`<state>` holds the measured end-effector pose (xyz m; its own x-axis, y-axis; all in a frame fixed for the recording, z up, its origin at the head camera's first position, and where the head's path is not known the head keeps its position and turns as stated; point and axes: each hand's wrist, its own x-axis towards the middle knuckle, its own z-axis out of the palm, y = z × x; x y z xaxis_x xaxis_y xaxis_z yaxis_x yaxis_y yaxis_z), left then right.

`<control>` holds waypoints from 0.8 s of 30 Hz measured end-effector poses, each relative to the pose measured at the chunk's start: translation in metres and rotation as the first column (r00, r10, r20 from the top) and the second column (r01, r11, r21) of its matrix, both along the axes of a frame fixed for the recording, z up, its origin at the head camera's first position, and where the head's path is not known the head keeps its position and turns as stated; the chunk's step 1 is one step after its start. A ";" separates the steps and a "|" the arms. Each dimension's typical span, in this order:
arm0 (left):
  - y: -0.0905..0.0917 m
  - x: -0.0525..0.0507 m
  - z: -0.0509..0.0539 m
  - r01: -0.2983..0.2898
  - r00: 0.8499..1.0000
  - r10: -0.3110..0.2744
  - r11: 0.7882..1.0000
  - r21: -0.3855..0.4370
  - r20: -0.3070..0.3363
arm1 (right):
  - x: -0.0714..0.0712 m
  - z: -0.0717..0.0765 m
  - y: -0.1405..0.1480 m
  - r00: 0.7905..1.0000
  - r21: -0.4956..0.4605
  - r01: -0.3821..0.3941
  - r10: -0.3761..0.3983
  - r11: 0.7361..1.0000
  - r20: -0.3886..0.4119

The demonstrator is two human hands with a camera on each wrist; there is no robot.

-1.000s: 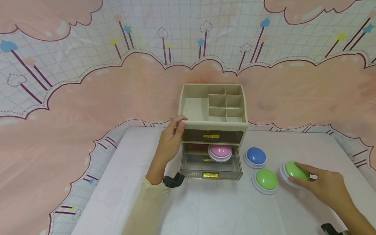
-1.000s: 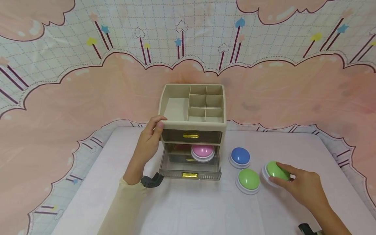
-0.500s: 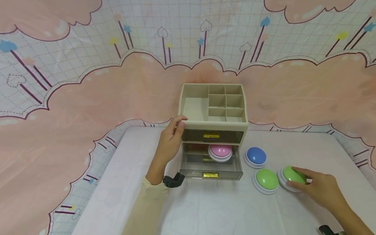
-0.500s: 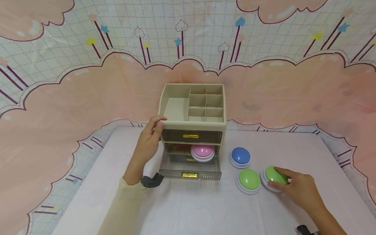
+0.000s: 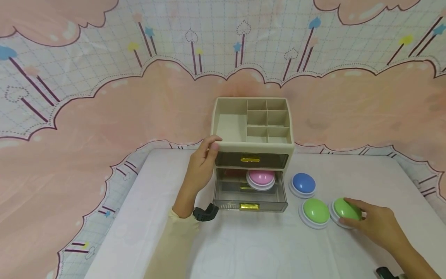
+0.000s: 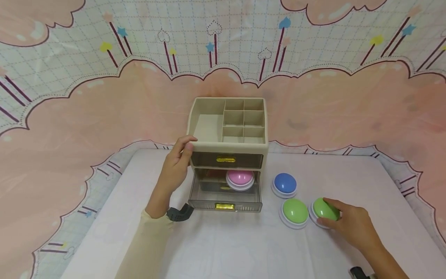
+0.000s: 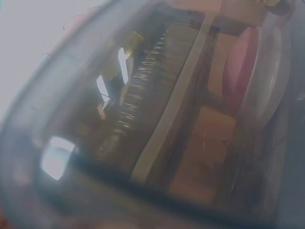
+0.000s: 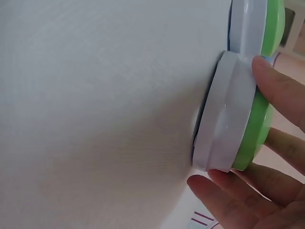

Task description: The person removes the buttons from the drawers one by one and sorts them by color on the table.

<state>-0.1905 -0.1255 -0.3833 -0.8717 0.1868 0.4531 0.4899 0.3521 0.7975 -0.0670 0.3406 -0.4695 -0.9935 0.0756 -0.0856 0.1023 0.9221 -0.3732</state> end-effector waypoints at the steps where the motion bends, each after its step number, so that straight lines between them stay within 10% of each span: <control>1: 0.000 0.000 0.000 -0.001 1.000 0.001 1.000 0.001 0.001 | 0.000 0.000 0.000 1.000 -0.001 -0.003 0.003 1.000 -0.001; 10: 0.001 0.000 0.001 0.003 1.000 -0.003 1.000 0.004 0.007 | 0.004 0.001 -0.008 0.984 0.040 -0.055 0.061 0.998 -0.169; 24: 0.001 0.001 0.000 -0.008 1.000 0.008 1.000 0.006 0.004 | 0.002 0.058 -0.082 0.909 -0.055 -0.184 0.148 0.981 -0.390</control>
<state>-0.1899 -0.1243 -0.3833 -0.8749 0.1772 0.4508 0.4841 0.3511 0.8015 -0.0647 0.2584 -0.4111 -0.9489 -0.0837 0.3042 -0.2162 0.8746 -0.4339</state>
